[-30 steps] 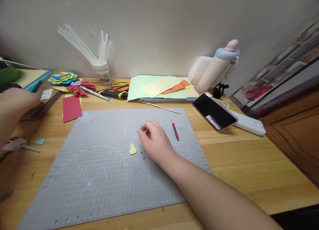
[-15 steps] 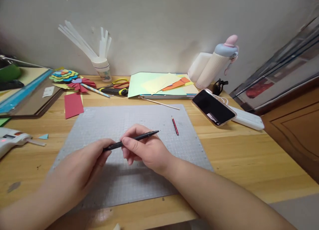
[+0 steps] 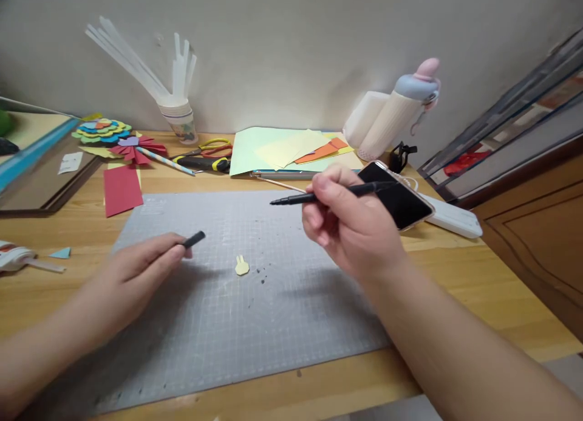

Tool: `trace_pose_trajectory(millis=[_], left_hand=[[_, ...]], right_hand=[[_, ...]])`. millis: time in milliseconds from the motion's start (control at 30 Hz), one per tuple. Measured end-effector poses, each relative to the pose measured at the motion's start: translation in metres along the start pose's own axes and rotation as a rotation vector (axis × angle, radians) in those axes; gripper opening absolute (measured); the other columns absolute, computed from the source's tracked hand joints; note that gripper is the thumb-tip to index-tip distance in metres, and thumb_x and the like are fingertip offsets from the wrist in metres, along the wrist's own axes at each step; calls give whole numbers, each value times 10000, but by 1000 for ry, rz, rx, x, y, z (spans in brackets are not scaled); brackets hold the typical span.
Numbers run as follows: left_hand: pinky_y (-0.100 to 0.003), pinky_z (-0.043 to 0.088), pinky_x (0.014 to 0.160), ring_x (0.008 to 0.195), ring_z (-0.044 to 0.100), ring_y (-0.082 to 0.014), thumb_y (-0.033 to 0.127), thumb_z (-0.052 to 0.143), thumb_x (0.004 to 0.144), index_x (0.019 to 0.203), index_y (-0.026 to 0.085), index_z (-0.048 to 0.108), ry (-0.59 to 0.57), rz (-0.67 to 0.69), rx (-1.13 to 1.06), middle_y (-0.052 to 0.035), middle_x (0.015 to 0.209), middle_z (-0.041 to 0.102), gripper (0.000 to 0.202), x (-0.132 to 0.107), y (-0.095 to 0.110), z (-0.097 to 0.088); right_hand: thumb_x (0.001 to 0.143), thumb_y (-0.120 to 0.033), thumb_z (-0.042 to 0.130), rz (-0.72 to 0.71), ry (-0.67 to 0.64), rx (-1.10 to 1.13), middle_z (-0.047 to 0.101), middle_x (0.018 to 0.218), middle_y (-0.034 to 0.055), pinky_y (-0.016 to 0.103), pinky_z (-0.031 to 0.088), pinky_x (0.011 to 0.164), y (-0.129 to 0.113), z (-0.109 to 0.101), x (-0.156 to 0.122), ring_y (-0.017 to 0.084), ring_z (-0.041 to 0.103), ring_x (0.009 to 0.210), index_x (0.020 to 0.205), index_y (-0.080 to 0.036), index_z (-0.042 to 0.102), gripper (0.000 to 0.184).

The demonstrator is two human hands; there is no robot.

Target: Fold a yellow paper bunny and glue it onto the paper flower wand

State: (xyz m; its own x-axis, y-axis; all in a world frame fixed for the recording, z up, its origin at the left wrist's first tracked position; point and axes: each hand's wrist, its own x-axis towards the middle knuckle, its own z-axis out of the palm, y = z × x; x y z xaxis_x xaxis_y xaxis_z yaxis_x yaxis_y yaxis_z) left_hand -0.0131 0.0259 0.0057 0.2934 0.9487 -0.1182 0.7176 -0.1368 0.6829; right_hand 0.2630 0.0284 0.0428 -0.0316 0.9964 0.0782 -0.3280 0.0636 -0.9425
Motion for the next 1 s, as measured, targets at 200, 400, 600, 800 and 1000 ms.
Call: trace_pose_trajectory(millis=[200, 400, 600, 800, 1000], left_hand=[[-452, 466, 771, 947, 592, -319, 339, 377, 963, 1241, 161, 607, 209, 325, 797, -146, 1078, 649, 403, 12, -28, 19], [-369, 382, 926, 1110, 592, -212, 289, 427, 962, 1230, 227, 642, 192, 677, 656, 11, 1245, 698, 349, -17, 3, 42], [-335, 349, 899, 1153, 571, -130, 248, 344, 994, 1219, 269, 650, 161, 655, 518, 89, 1245, 701, 379, -12, -13, 67], [-344, 310, 993, 1194, 534, -150, 216, 430, 947, 1300, 238, 591, 135, 697, 457, 60, 1282, 682, 388, -6, -25, 65], [-371, 368, 925, 1204, 536, -182, 256, 497, 886, 1337, 237, 565, 105, 755, 515, 65, 1343, 641, 457, -4, -29, 63]], right_hand=[[788, -266, 639, 491, -63, 25, 695, 784, 69, 214, 448, 507, 53, 3, 6, 146, 648, 664, 938, -150, 671, 192], [789, -235, 628, 504, -30, -24, 599, 692, -17, 211, 422, 503, 78, 9, -1, 88, 530, 556, 866, -177, 645, 97], [786, -233, 619, 550, -63, -149, 615, 704, -8, 224, 452, 516, 81, 6, -1, 98, 551, 566, 849, -197, 644, 76], [775, -234, 603, 557, -107, -316, 584, 607, -12, 234, 384, 456, 75, 8, -5, 116, 486, 507, 820, -235, 563, 60], [783, -274, 588, 480, -172, -471, 527, 535, 0, 252, 323, 384, 71, 9, -8, 137, 433, 458, 726, -255, 526, 87]])
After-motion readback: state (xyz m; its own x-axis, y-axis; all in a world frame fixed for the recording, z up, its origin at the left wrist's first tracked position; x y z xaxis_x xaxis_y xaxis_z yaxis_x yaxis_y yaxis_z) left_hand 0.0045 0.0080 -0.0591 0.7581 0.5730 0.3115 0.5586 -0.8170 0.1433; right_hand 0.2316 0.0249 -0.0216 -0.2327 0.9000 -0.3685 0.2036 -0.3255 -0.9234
